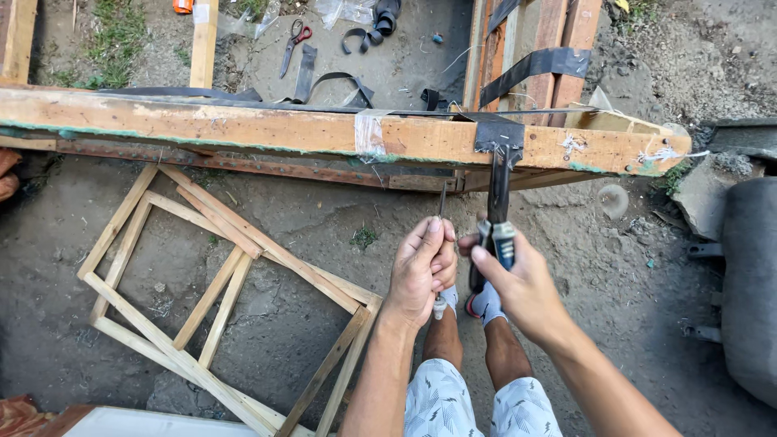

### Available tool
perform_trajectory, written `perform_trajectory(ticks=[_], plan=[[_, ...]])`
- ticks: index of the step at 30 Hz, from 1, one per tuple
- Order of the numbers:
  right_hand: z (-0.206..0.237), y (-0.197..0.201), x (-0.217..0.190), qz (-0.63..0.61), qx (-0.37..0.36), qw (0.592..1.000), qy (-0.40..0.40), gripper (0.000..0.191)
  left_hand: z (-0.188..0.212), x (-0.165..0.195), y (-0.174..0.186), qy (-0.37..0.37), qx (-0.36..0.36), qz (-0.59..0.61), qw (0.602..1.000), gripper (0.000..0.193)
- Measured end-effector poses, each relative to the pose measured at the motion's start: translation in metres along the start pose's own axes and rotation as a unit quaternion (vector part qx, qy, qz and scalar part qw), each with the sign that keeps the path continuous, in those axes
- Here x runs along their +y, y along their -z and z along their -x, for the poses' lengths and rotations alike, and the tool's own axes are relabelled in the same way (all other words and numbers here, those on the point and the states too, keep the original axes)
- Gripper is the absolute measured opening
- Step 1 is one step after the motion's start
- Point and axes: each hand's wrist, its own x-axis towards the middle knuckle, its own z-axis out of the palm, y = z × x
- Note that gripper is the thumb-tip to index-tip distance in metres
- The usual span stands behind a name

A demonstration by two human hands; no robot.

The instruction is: The person uses pliers to pull staples and tacks out of a wooden furniture frame lying on the ground, and tears away old black webbing and fabric strips from the frame. They work along the rail, extracting fasteners one at a time and discarding pulled webbing aside.

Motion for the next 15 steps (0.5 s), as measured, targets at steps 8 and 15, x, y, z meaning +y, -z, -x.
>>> perform_trajectory(ticks=[8, 15], plan=[[0.016, 0.039, -0.031, -0.225, -0.103, 0.952, -0.178, 0.053, 0.0, -0.002, -0.002, 0.018, 0.0, -0.008, 1.0, 0.031], [0.011, 0.058, -0.037, -0.28, -0.19, 0.913, -0.228, 0.055, 0.001, -0.003, -0.006, 0.017, 0.005, -0.03, 0.999, 0.031]])
